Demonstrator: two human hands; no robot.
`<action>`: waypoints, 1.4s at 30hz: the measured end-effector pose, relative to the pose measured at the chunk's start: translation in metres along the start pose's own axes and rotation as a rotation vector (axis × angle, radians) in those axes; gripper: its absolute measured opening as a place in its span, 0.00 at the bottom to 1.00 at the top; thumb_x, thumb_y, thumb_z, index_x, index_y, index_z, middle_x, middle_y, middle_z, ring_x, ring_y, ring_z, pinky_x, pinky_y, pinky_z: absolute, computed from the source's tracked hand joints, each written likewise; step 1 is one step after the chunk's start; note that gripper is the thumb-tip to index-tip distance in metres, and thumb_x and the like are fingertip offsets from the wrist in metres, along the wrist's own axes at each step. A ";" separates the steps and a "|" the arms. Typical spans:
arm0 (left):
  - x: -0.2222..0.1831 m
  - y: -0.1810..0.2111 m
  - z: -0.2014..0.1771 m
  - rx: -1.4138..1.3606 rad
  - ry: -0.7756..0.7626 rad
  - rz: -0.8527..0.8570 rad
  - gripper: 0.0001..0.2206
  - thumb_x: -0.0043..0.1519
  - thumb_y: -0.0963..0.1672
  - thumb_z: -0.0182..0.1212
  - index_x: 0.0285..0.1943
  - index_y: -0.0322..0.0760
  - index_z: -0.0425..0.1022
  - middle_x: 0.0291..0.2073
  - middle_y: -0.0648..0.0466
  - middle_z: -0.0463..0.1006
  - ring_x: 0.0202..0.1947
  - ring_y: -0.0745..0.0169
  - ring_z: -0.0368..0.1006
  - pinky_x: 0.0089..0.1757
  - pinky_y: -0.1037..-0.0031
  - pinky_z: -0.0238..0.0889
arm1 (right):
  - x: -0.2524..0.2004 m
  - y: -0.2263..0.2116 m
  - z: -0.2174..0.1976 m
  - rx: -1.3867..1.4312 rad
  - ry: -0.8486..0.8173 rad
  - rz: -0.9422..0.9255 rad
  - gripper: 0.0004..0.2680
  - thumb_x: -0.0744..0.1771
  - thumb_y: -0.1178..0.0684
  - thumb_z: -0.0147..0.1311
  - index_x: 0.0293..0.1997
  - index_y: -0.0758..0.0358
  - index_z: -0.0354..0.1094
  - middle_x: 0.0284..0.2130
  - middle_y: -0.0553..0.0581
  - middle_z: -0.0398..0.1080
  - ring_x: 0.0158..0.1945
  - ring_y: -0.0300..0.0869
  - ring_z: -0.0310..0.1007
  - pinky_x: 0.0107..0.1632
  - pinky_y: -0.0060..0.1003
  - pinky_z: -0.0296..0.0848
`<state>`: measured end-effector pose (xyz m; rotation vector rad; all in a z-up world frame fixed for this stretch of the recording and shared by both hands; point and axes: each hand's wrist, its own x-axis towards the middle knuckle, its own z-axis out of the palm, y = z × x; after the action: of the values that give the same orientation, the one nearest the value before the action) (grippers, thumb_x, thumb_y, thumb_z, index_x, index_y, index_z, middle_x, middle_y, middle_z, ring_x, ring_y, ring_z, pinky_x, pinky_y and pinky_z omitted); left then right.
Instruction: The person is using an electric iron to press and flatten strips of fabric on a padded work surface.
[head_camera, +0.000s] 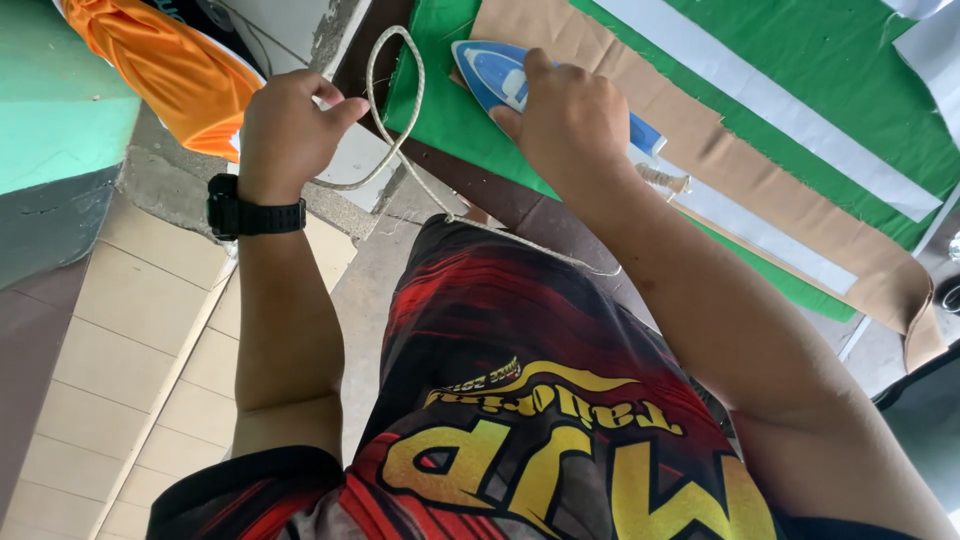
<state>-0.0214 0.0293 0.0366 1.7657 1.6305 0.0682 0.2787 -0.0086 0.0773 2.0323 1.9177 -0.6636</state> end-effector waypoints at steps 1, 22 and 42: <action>0.003 -0.006 0.004 0.037 0.011 0.024 0.18 0.66 0.54 0.68 0.40 0.37 0.77 0.42 0.52 0.82 0.37 0.50 0.75 0.33 0.60 0.63 | 0.003 -0.004 -0.003 0.012 -0.028 0.015 0.21 0.70 0.32 0.59 0.56 0.59 0.64 0.32 0.62 0.75 0.34 0.61 0.77 0.28 0.54 0.74; 0.012 0.002 0.101 -0.287 0.263 0.025 0.14 0.68 0.49 0.59 0.30 0.40 0.73 0.24 0.57 0.78 0.22 0.60 0.71 0.27 0.65 0.60 | 0.029 -0.010 0.008 0.048 0.155 -0.062 0.22 0.68 0.32 0.66 0.52 0.62 0.67 0.34 0.63 0.77 0.38 0.62 0.77 0.31 0.58 0.74; 0.005 0.014 0.148 0.029 0.679 0.043 0.11 0.65 0.48 0.57 0.31 0.46 0.64 0.14 0.60 0.69 0.10 0.54 0.63 0.14 0.62 0.51 | -0.002 -0.005 -0.045 0.259 -0.152 -0.122 0.22 0.70 0.41 0.54 0.73 0.54 0.54 0.53 0.66 0.69 0.49 0.63 0.69 0.43 0.59 0.69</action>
<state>0.0644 -0.0332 -0.0674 1.9164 2.0543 0.7358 0.2798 0.0124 0.1177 1.9520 1.9637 -1.1150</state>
